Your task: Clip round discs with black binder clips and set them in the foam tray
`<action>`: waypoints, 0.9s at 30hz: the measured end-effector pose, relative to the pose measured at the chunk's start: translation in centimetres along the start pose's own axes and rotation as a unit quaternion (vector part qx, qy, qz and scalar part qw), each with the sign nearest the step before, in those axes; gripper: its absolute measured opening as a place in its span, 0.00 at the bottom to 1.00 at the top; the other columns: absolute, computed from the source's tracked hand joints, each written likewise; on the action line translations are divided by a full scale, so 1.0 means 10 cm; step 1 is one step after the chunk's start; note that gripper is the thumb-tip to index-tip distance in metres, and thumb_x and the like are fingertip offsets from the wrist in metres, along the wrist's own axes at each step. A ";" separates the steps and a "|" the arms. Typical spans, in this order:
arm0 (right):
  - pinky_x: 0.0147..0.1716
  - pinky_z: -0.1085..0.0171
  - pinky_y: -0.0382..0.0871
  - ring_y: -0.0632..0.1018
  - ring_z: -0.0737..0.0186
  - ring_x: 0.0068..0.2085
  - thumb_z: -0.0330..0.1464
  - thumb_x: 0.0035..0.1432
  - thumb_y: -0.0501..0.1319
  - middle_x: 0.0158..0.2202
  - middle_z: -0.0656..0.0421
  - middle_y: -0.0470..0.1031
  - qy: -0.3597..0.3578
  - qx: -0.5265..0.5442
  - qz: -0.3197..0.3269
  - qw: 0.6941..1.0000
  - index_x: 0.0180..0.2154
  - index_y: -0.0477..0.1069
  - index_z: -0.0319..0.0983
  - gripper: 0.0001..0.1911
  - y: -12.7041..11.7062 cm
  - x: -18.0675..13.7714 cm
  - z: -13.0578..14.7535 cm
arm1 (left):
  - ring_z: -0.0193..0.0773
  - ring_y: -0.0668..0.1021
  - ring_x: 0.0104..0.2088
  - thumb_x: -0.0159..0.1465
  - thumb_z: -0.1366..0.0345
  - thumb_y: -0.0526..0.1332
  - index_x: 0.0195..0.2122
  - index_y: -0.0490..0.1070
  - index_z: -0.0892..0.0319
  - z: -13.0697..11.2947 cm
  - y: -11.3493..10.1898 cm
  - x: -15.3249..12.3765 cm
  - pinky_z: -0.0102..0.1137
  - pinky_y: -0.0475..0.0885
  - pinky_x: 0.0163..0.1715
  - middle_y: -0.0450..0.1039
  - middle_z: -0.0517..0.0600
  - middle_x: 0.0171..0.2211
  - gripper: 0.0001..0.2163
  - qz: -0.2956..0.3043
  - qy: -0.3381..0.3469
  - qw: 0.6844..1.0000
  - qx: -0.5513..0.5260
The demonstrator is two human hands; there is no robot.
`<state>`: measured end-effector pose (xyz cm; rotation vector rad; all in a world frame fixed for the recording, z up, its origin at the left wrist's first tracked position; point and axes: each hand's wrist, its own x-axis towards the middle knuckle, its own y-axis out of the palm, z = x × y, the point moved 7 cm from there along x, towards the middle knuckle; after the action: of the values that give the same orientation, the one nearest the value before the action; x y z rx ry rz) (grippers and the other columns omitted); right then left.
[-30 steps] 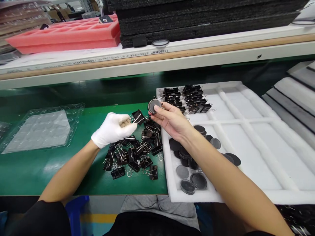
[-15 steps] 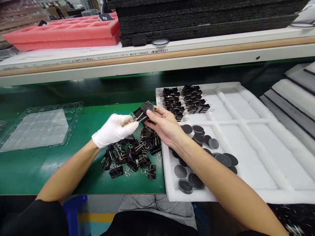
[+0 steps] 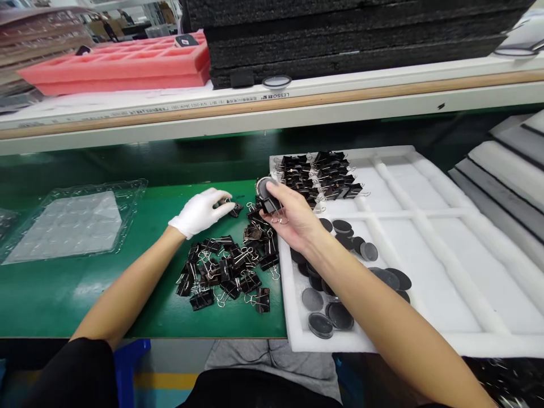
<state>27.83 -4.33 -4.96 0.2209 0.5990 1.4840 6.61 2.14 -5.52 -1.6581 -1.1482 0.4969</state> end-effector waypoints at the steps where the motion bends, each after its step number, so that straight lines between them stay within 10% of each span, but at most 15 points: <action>1: 0.37 0.60 0.78 0.78 0.65 0.33 0.43 0.47 0.78 0.37 0.63 0.80 0.005 -0.016 0.006 1.000 0.36 0.80 0.46 0.16 0.02 -0.01 -0.02 | 0.41 0.77 0.35 0.69 0.50 0.58 0.40 0.79 0.57 0.04 0.04 0.00 0.33 0.68 0.36 0.79 0.51 0.36 0.17 0.004 -0.018 1.000 -0.017; 8: 0.50 0.56 0.77 0.82 0.59 0.44 0.41 0.53 0.75 0.44 0.56 0.84 -0.112 -0.212 0.121 0.963 0.39 0.85 0.45 0.12 0.33 -0.22 0.02 | 0.34 0.74 0.30 0.68 0.55 0.62 0.32 0.74 0.57 -0.42 -0.49 -0.17 0.29 0.67 0.33 0.76 0.46 0.28 0.13 -0.192 -0.023 0.966 -0.169; 13: 0.47 0.52 0.81 0.84 0.55 0.42 0.35 0.59 0.70 0.41 0.57 0.85 -0.271 -0.332 0.159 0.889 0.41 0.86 0.45 0.08 0.55 -0.44 0.07 | 0.37 0.78 0.40 0.74 0.56 0.55 0.35 0.72 0.56 -0.89 -0.77 -0.35 0.32 0.73 0.41 0.77 0.51 0.39 0.13 -0.209 0.065 0.951 -0.219; 17: 0.57 0.48 0.79 0.84 0.52 0.51 0.31 0.61 0.68 0.52 0.60 0.82 -0.369 -0.366 0.138 0.843 0.45 0.85 0.48 0.12 0.65 -0.61 0.06 | 0.38 0.79 0.39 0.76 0.54 0.47 0.43 0.73 0.56 -0.85 -0.80 -0.40 0.33 0.73 0.39 0.78 0.53 0.42 0.18 -0.234 0.014 0.946 -0.224; 27: 0.57 0.49 0.81 0.83 0.51 0.53 0.30 0.63 0.67 0.53 0.60 0.81 -0.400 -0.366 0.172 0.823 0.50 0.83 0.49 0.15 0.82 -0.81 -0.06 | 0.32 0.70 0.22 0.72 0.56 0.57 0.22 0.66 0.56 -0.77 -0.91 -0.43 0.31 0.66 0.26 0.67 0.45 0.20 0.20 -0.256 -0.031 0.929 -0.264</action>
<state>20.66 -11.55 0.53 0.3248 -0.7316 1.6786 6.44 -5.14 4.88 -1.6901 -1.8029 -0.1122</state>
